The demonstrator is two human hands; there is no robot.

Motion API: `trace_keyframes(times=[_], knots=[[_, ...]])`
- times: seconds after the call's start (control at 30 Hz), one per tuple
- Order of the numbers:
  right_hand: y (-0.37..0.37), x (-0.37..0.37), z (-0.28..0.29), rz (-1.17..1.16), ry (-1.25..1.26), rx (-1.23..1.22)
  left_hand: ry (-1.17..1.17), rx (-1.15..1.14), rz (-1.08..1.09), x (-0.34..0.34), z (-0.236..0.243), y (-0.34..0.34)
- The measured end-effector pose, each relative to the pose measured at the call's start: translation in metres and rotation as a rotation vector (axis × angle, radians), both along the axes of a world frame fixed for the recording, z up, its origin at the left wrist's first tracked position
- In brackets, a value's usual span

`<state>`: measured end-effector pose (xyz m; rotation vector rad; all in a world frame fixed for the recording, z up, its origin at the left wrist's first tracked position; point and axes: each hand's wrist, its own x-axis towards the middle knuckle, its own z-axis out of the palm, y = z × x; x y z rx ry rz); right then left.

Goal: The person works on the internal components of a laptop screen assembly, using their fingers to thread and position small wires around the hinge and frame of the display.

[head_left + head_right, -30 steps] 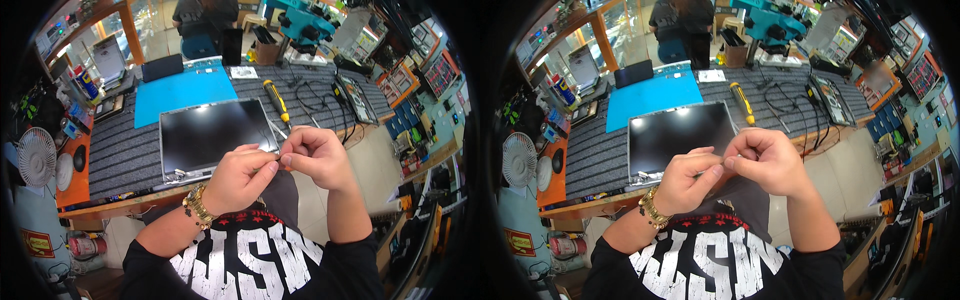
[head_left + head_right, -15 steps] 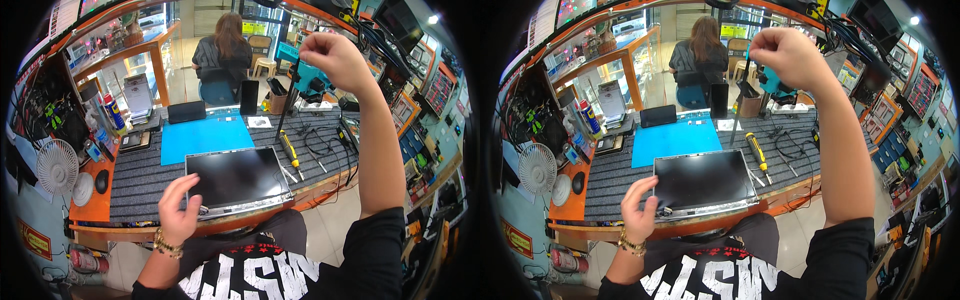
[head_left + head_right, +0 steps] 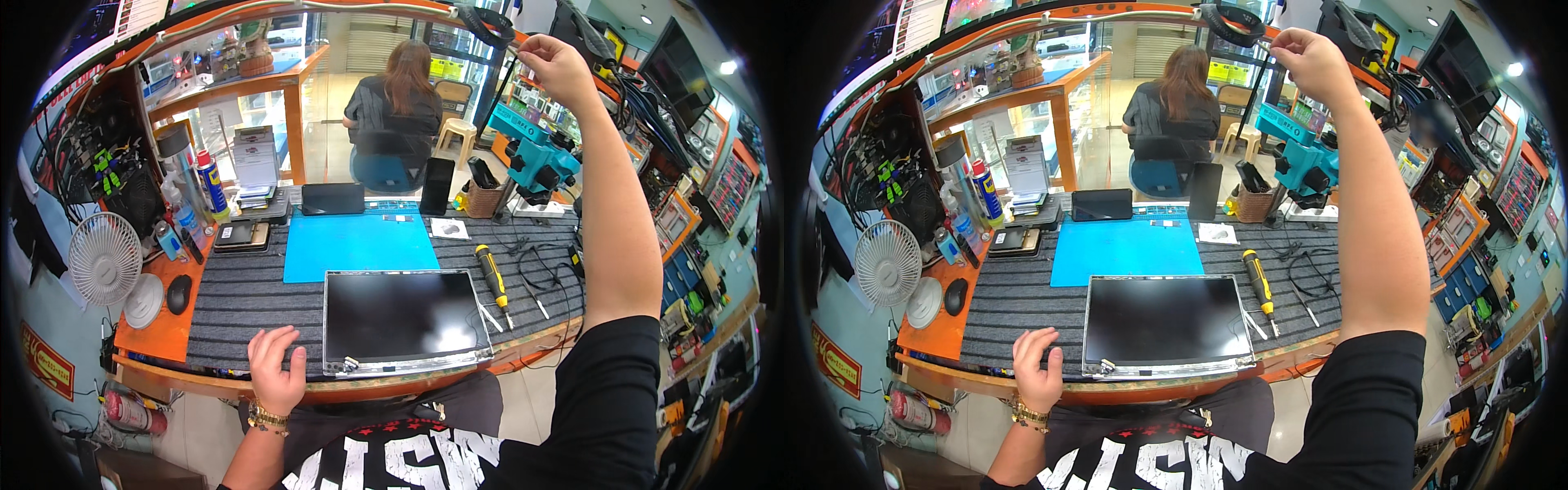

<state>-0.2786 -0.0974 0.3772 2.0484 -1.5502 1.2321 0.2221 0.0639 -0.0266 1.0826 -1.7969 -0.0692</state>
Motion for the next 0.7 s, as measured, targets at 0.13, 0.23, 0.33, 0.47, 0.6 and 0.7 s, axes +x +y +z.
trace_keyframes(times=[0.13,0.23,0.33,0.47,0.6,0.7], knots=[[-0.011,-0.001,0.000,0.014,0.015,-0.048,-0.026,0.025,0.000,0.000,0.000,-0.001],[-0.016,-0.003,0.001,-0.028,0.096,-0.070,-0.023,0.034,-0.002,0.000,-0.001,-0.002],[-0.018,0.000,0.000,-0.015,0.062,-0.048,-0.023,0.037,0.002,-0.001,0.000,-0.002],[-0.019,-0.015,0.006,-0.014,0.035,-0.031,-0.026,0.048,-0.006,-0.005,0.000,-0.003],[-0.005,0.019,0.000,0.080,-0.273,0.051,-0.030,0.052,0.006,-0.001,-0.002,-0.002],[0.003,0.014,0.002,0.064,-0.252,0.084,-0.029,0.086,0.000,-0.003,0.001,0.000]])
